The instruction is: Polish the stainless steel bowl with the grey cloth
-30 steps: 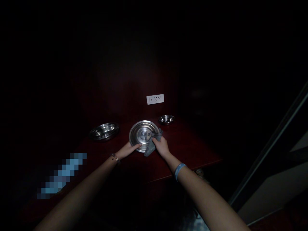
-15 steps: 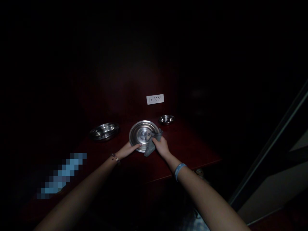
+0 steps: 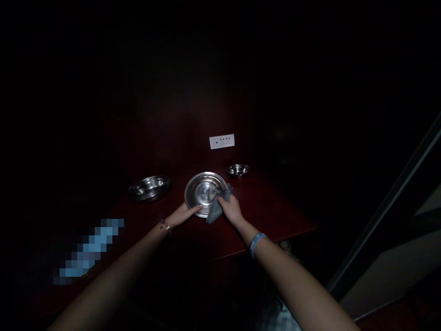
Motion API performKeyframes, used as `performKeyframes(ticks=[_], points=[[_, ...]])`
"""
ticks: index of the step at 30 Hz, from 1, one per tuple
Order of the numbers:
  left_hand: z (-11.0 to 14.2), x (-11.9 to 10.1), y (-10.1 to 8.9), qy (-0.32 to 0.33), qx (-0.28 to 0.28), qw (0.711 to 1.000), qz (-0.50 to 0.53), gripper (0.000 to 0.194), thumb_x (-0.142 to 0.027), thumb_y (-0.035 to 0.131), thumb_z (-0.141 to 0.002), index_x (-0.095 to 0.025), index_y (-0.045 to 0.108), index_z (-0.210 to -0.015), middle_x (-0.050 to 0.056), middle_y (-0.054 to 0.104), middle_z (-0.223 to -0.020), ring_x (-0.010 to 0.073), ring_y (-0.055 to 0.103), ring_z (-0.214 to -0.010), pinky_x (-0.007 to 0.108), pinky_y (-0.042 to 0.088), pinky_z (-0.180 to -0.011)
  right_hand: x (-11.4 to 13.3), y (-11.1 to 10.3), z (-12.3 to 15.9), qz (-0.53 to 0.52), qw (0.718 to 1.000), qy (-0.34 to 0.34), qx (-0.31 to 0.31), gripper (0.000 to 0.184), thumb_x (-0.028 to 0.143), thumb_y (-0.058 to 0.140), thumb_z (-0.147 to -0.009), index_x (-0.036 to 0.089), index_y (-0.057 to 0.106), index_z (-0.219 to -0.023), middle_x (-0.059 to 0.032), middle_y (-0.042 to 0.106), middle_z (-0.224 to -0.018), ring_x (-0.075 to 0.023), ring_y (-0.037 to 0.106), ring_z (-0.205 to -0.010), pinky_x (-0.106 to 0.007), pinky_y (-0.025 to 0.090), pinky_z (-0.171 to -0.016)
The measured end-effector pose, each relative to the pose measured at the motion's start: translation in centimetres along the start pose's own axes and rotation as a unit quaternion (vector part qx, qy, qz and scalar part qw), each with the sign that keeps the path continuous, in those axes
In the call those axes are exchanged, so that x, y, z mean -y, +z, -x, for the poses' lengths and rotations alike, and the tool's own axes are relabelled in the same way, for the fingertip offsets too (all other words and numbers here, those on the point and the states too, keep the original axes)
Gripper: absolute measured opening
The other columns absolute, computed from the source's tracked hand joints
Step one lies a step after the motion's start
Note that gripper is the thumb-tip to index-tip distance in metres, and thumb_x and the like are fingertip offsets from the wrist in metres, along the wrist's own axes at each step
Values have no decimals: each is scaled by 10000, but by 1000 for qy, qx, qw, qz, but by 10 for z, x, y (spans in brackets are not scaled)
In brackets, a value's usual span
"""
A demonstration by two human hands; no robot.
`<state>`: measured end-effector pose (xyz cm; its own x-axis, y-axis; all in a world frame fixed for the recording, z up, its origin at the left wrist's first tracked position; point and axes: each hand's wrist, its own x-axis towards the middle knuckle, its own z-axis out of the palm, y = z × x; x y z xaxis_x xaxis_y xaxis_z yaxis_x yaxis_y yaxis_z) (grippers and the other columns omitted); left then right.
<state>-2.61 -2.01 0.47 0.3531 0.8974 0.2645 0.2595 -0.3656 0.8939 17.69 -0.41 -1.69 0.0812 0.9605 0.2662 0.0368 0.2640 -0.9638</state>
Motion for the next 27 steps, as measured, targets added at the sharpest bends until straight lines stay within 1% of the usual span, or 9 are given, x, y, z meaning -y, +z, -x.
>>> performKeyframes(ticks=[3, 9, 14, 18, 27], points=[[0, 1, 0, 7, 1, 1000, 3, 653, -497, 683, -770, -126, 562, -1294, 146, 582, -1370, 297, 517, -1296, 455, 283, -1178, -1, 0, 0, -1, 1000, 0, 2, 245, 314, 610, -730, 167, 682, -912, -62, 734, -954, -229, 668, -901, -358, 520, -857], [0, 3, 0, 0, -4, 1000, 3, 674, -514, 683, -763, -136, 552, -1305, 146, 570, -1383, 294, 508, -1305, 461, 275, -1180, -1, 0, -1, 2, 1000, 1, 0, 250, 318, 615, -728, 167, 681, -917, -47, 735, -927, -220, 668, -879, -349, 523, -841], [0, 2, 0, 5, 4, 1000, 0, 659, -509, 674, -773, -126, 558, -1295, 147, 590, -1361, 294, 520, -1293, 463, 282, -1177, -1, 0, -1, 4, 1000, 1, -1, 245, 322, 612, -731, 165, 683, -905, -60, 732, -939, -225, 669, -884, -356, 519, -849], [-1, 2, 0, 5, 1, 1000, -2, 663, -512, 676, -772, -141, 552, -1307, 139, 577, -1378, 291, 511, -1303, 456, 291, -1174, -2, 0, -1, 2, 1000, -2, 0, 247, 325, 617, -727, 165, 683, -903, -58, 732, -932, -224, 669, -880, -357, 523, -849], [0, 1, 0, 5, -1, 1000, -8, 642, -477, 670, -782, -132, 551, -1310, 138, 578, -1376, 287, 514, -1300, 445, 294, -1175, 1, -1, 1, 0, 1000, -7, 4, 245, 323, 613, -735, 173, 685, -915, -53, 735, -943, -223, 669, -888, -350, 528, -840]])
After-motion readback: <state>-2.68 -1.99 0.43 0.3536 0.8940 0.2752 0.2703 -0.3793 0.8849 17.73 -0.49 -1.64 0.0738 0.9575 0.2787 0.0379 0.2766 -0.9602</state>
